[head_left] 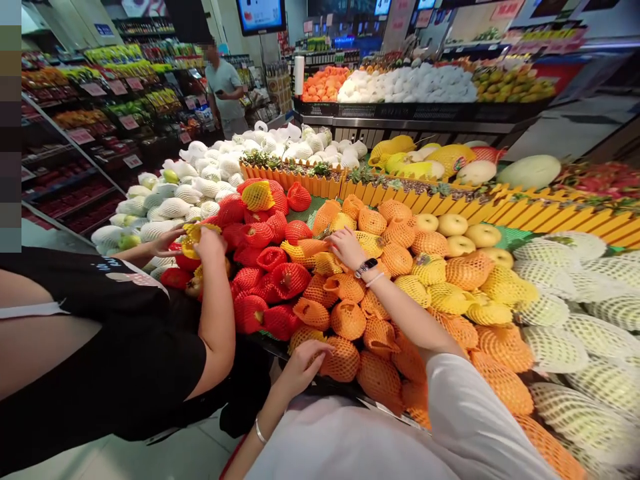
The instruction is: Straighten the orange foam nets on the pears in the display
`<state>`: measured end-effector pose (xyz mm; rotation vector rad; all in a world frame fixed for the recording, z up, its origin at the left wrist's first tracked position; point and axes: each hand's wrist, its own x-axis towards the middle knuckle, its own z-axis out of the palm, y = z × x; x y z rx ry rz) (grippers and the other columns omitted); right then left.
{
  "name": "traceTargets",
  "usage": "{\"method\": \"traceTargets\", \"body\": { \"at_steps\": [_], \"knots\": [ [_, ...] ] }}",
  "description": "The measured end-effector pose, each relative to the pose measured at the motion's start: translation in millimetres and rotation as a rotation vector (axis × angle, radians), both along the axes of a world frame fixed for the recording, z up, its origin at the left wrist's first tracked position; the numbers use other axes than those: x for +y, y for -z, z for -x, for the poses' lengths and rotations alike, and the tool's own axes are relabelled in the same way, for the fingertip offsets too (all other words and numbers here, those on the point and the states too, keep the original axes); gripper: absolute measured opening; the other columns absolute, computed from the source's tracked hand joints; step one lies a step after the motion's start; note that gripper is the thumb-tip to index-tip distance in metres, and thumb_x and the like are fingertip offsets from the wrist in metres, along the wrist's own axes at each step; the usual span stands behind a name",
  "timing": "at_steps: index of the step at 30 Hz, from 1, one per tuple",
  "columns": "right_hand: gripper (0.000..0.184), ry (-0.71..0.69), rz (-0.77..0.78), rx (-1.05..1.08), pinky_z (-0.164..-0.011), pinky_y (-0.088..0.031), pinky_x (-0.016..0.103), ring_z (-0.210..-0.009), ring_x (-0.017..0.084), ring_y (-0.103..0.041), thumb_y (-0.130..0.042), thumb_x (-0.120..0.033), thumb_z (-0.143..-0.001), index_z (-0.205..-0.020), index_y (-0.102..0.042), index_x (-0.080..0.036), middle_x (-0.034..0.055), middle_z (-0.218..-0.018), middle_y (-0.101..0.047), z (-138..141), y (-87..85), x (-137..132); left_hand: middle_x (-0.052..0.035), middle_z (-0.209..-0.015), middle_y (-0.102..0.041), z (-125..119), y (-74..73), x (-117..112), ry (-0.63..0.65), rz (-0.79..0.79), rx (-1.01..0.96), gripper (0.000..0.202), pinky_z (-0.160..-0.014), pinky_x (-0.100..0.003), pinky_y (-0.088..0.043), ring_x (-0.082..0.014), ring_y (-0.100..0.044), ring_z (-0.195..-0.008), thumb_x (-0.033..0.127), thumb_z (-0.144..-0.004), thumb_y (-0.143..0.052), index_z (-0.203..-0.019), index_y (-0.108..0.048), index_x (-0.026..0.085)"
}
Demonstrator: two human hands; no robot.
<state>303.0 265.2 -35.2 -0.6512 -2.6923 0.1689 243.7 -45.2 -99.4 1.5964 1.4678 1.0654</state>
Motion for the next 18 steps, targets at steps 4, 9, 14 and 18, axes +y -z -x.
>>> {"method": "traceTargets", "body": {
  "at_steps": [4, 9, 14, 18],
  "knots": [
    [0.032, -0.018, -0.056, 0.277, -0.101, -0.039, 0.045, -0.103, 0.027, -0.055, -0.043, -0.034, -0.100, -0.115, -0.065, -0.017, 0.0118, -0.105, -0.063, -45, -27.0, -16, -0.0018, -0.096, -0.067, 3, 15.0, 4, -0.051, -0.020, -0.027, 0.037, -0.087, -0.024, -0.051, -0.0134, -0.063, -0.092, 0.032, -0.099, -0.027, -0.107, -0.061, 0.022],
    [0.035, -0.079, 0.009, 0.231, -0.086, -0.047, 0.039, -0.093, 0.024, -0.058, -0.042, -0.037, -0.101, -0.119, -0.064, -0.017, 0.0111, -0.100, -0.064, -114, -53.8, -72, -0.0079, -0.108, -0.067, 1, 22.1, 22, -0.246, -0.115, 0.176, 0.043, -0.095, -0.025, -0.048, -0.0152, -0.060, -0.105, 0.038, -0.095, -0.029, -0.117, -0.061, 0.018],
    [0.029, -0.107, 0.264, 0.180, -0.074, -0.049, 0.033, -0.083, 0.019, -0.062, -0.050, -0.039, -0.099, -0.114, -0.064, -0.020, 0.0073, -0.094, -0.067, -158, -42.4, -131, -0.0108, -0.124, -0.059, -16, -10.1, 38, -0.311, -0.352, 0.405, 0.047, -0.116, -0.040, -0.034, -0.0253, -0.044, -0.131, 0.056, -0.088, -0.049, -0.113, -0.063, 0.019],
    [0.024, -0.064, 0.360, 0.167, -0.077, -0.049, 0.034, -0.087, 0.020, -0.063, -0.050, -0.039, -0.099, -0.111, -0.061, -0.020, 0.0073, -0.098, -0.067, -177, -22.3, -155, -0.0071, -0.114, -0.059, -26, -23.8, 49, -0.269, -0.276, 0.458, 0.044, -0.111, -0.038, -0.040, -0.0237, -0.053, -0.120, 0.050, -0.096, -0.040, -0.115, -0.063, 0.019]
  ]
}}
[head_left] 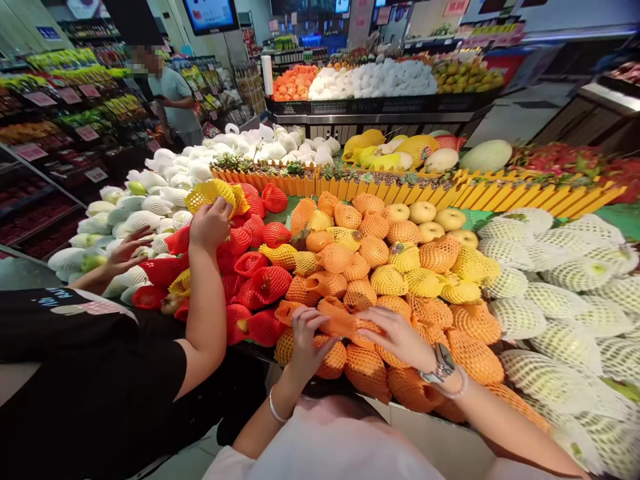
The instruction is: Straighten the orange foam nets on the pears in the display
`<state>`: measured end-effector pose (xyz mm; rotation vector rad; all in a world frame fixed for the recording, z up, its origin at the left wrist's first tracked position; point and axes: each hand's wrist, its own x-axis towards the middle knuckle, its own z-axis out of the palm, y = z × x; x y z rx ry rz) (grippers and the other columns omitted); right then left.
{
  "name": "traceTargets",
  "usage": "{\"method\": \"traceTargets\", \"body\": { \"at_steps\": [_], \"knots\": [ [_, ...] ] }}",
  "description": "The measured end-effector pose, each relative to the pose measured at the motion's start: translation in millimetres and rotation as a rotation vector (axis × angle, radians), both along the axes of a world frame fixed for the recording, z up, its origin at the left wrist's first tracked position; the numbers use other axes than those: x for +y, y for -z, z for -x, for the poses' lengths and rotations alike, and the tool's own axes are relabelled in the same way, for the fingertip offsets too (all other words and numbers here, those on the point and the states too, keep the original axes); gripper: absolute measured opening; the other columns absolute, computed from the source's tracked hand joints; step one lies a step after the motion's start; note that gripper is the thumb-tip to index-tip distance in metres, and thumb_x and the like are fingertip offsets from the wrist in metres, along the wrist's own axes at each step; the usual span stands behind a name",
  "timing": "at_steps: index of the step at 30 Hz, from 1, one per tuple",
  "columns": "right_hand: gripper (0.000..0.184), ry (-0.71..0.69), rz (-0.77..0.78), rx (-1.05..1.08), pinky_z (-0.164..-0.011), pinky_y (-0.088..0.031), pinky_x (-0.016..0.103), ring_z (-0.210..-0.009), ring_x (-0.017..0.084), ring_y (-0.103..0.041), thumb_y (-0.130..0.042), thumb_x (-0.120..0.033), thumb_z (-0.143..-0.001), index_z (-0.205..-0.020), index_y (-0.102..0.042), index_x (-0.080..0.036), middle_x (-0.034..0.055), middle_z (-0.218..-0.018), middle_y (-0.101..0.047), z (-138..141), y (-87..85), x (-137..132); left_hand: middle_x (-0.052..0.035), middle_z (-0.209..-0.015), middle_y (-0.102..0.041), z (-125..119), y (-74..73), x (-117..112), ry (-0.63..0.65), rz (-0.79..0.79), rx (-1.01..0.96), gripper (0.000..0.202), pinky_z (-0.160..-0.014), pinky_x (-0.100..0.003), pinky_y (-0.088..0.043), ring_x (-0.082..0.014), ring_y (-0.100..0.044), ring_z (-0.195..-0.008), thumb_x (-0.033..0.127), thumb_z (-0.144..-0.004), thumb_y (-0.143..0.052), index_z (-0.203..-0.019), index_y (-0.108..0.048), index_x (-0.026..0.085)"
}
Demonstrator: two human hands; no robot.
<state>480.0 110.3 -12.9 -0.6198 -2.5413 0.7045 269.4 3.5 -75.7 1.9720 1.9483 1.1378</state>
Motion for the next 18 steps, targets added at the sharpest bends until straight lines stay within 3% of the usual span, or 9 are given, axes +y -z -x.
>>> {"method": "traceTargets", "body": {
  "at_steps": [3, 6, 10, 12, 14, 18],
  "knots": [
    [0.020, 0.044, 0.025, -0.005, -0.074, -0.049, 0.034, -0.084, 0.019, -0.062, -0.048, -0.037, -0.100, -0.103, -0.057, -0.020, 0.0069, -0.095, -0.065, -11, 11.7, -8, -0.0086, -0.098, -0.063, -4, 8.5, 7, -0.010, 0.080, -0.031, 0.036, -0.100, -0.045, -0.047, -0.0239, -0.057, -0.105, 0.049, -0.096, -0.042, -0.107, -0.064, 0.023],
    [0.014, 0.109, 0.049, -0.029, -0.071, -0.049, 0.035, -0.080, 0.019, -0.060, -0.047, -0.032, -0.100, -0.095, -0.050, -0.019, 0.0053, -0.089, -0.061, -22, 21.1, -13, -0.0076, -0.087, -0.065, -10, 19.6, 11, 0.060, 0.076, -0.060, 0.027, -0.092, -0.042, -0.051, -0.0219, -0.058, -0.094, 0.050, -0.092, -0.050, -0.091, -0.065, 0.027],
    [0.007, 0.177, 0.062, 0.027, -0.082, -0.049, 0.038, -0.093, 0.021, -0.059, -0.048, -0.028, -0.099, -0.100, -0.049, -0.021, 0.0078, -0.102, -0.060, -31, 28.9, -18, -0.0017, -0.107, -0.065, -24, 28.8, 8, 0.178, 0.043, -0.200, 0.027, -0.102, -0.033, -0.048, -0.0167, -0.058, -0.109, 0.049, -0.091, -0.052, -0.105, -0.063, 0.029],
    [0.006, 0.182, 0.067, 0.069, -0.086, -0.049, 0.039, -0.099, 0.021, -0.058, -0.047, -0.025, -0.099, -0.103, -0.051, -0.021, 0.0085, -0.105, -0.059, -33, 30.3, -22, -0.0027, -0.114, -0.061, -31, 34.6, 8, 0.104, -0.020, -0.292, 0.043, -0.101, -0.034, -0.049, -0.0178, -0.057, -0.113, 0.053, -0.082, -0.061, -0.117, -0.059, 0.028],
    [0.007, 0.166, 0.093, 0.104, -0.085, -0.049, 0.037, -0.098, 0.021, -0.059, -0.046, -0.022, -0.099, -0.104, -0.052, -0.022, 0.0080, -0.104, -0.059, -33, 30.9, -28, -0.0045, -0.110, -0.059, -37, 40.7, 11, -0.009, -0.042, -0.355, 0.053, -0.093, -0.036, -0.052, -0.0198, -0.059, -0.106, 0.057, -0.073, -0.067, -0.117, -0.058, 0.028],
    [0.010, 0.160, 0.112, 0.179, -0.085, -0.049, 0.036, -0.100, 0.020, -0.057, -0.046, -0.016, -0.097, -0.103, -0.049, -0.023, 0.0078, -0.106, -0.058, -28, 35.1, -40, -0.0007, -0.092, -0.058, -40, 45.5, 18, -0.043, 0.020, -0.358, 0.033, -0.082, -0.036, -0.055, -0.0202, -0.061, -0.091, 0.059, -0.081, -0.055, -0.091, -0.063, 0.029]
  ]
}}
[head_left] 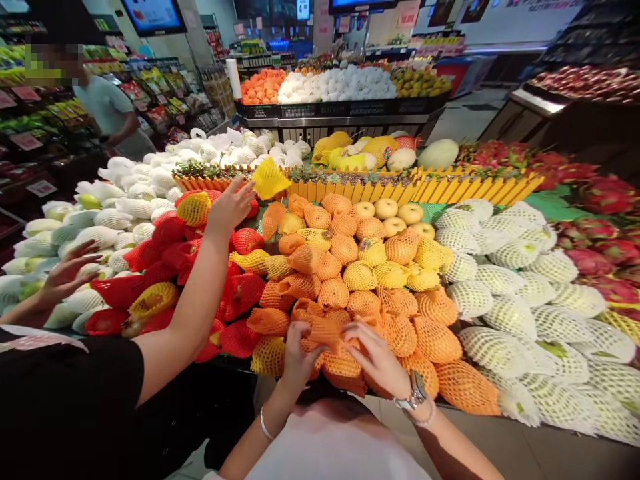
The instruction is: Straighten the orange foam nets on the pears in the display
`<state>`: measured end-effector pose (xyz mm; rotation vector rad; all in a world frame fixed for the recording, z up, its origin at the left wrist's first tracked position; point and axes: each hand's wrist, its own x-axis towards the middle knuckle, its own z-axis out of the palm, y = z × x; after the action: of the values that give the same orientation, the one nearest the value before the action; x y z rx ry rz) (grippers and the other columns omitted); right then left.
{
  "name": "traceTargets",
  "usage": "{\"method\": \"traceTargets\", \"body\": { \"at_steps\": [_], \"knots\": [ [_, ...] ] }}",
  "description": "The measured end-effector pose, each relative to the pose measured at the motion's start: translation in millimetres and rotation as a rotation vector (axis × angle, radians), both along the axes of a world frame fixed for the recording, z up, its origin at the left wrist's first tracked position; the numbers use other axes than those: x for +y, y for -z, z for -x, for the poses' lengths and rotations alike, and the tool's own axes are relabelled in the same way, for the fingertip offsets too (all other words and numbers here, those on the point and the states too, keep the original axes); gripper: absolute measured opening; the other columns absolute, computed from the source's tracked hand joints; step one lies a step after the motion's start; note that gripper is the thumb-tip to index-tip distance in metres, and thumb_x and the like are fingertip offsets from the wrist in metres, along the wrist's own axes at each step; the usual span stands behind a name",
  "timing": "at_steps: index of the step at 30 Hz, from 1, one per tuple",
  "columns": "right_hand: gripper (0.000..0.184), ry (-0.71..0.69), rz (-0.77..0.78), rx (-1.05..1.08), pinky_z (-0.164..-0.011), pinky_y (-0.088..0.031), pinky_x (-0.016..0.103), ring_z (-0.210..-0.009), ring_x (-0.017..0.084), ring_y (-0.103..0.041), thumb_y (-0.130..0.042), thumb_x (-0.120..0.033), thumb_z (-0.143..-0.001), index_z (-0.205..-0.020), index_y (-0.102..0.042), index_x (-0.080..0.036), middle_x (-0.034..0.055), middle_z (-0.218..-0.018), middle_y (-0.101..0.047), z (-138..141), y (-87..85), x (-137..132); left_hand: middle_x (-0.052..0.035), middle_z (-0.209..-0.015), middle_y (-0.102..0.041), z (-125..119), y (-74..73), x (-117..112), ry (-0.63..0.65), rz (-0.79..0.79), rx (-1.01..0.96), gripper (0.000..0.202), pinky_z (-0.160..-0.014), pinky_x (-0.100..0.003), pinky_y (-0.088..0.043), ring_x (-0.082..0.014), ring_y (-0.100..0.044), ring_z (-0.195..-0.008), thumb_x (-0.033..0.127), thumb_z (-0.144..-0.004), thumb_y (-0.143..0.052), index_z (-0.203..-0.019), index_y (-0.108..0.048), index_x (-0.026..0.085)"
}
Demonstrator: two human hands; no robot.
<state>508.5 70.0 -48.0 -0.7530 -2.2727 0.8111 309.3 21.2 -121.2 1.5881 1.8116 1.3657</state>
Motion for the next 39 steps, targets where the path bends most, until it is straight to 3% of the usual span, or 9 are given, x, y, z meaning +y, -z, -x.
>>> {"method": "traceTargets", "body": {
  "at_steps": [4, 9, 11, 16, 22, 26, 29, 34, 39],
  "knots": [
    [0.013, 0.048, -0.021, 0.036, -0.087, -0.047, 0.036, -0.103, 0.020, -0.055, -0.047, -0.010, -0.094, -0.099, -0.049, -0.022, 0.0076, -0.110, -0.056, 4, 9.8, -7, -0.0034, -0.110, -0.055, 1, -5.7, -4, -0.044, -0.064, 0.254, 0.036, -0.094, -0.040, -0.051, -0.0236, -0.055, -0.107, 0.056, -0.089, -0.047, -0.087, -0.070, 0.028],
    [0.012, 0.224, -0.124, 0.066, -0.079, -0.044, 0.034, -0.094, 0.020, -0.051, -0.049, -0.009, -0.094, -0.095, -0.054, -0.020, 0.0059, -0.097, -0.055, 0, 17.6, -9, -0.0096, -0.097, -0.055, -2, -18.2, -6, -0.122, -0.312, 0.431, 0.018, -0.083, -0.043, -0.051, -0.0249, -0.050, -0.096, 0.038, -0.089, -0.061, -0.083, -0.071, 0.025],
    [0.014, 0.263, -0.178, 0.073, -0.080, -0.043, 0.034, -0.094, 0.020, -0.049, -0.049, -0.008, -0.094, -0.096, -0.056, -0.020, 0.0054, -0.095, -0.056, -2, 17.3, -8, -0.0075, -0.093, -0.058, -1, -22.6, -1, -0.008, -0.333, 0.386, 0.012, -0.079, -0.038, -0.052, -0.0213, -0.053, -0.091, 0.031, -0.087, -0.064, -0.083, -0.068, 0.021],
    [0.027, 0.229, -0.303, 0.069, -0.100, -0.034, 0.047, -0.110, 0.024, -0.045, -0.049, -0.005, -0.094, -0.104, -0.063, -0.024, 0.0026, -0.103, -0.062, -7, 16.6, -4, -0.0053, -0.092, -0.063, 9, -27.0, 8, 0.289, 0.003, 0.067, 0.017, -0.083, -0.031, -0.054, -0.0174, -0.061, -0.091, 0.021, -0.088, -0.049, -0.087, -0.066, 0.015],
    [0.032, 0.218, -0.376, 0.056, -0.113, -0.013, 0.063, -0.132, 0.028, -0.034, -0.050, -0.004, -0.092, -0.102, -0.068, -0.028, -0.0020, -0.120, -0.063, -5, 6.4, 0, -0.0064, -0.102, -0.070, 19, -18.8, -3, 0.201, 0.105, -0.313, 0.034, -0.095, -0.042, -0.053, -0.0245, -0.065, -0.103, 0.031, -0.087, -0.042, -0.093, -0.071, 0.013],
    [0.035, 0.217, -0.414, 0.018, -0.112, -0.007, 0.070, -0.140, 0.031, -0.026, -0.048, -0.003, -0.092, -0.097, -0.071, -0.029, -0.0023, -0.129, -0.058, 4, -7.0, 1, -0.0045, -0.114, -0.068, 34, -8.7, -11, 0.171, 0.087, -0.192, 0.039, -0.106, -0.046, -0.047, -0.0243, -0.057, -0.120, 0.027, -0.091, -0.034, -0.098, -0.070, 0.015],
    [0.036, 0.221, -0.413, -0.002, -0.111, -0.004, 0.072, -0.143, 0.032, -0.021, -0.046, -0.004, -0.092, -0.097, -0.072, -0.029, -0.0012, -0.135, -0.054, 9, -11.3, 2, 0.0003, -0.123, -0.065, 42, 4.1, -14, 0.217, 0.254, 0.021, 0.046, -0.107, -0.040, -0.048, -0.0179, -0.054, -0.123, 0.024, -0.096, -0.023, -0.125, -0.059, 0.023],
    [0.038, 0.241, -0.427, 0.003, -0.111, -0.002, 0.073, -0.146, 0.034, -0.016, -0.044, -0.005, -0.093, -0.101, -0.071, -0.030, -0.0021, -0.142, -0.047, 15, -9.1, -2, 0.0037, -0.147, -0.045, 20, 20.5, -12, 0.276, 0.361, 0.147, 0.058, -0.109, -0.031, -0.046, -0.0122, -0.047, -0.132, 0.020, -0.099, -0.013, -0.157, -0.008, 0.028],
    [0.039, 0.525, -0.391, 0.019, -0.106, -0.007, 0.078, -0.147, 0.041, -0.001, -0.052, -0.013, -0.093, -0.128, -0.057, -0.029, 0.0063, -0.158, -0.019, 24, -1.5, -7, -0.0133, -0.156, -0.026, -5, 24.8, -13, 0.454, 0.328, 0.056, 0.068, -0.106, -0.028, -0.046, -0.0129, -0.040, -0.138, 0.005, -0.091, -0.008, -0.157, 0.007, 0.018]
  ]
}}
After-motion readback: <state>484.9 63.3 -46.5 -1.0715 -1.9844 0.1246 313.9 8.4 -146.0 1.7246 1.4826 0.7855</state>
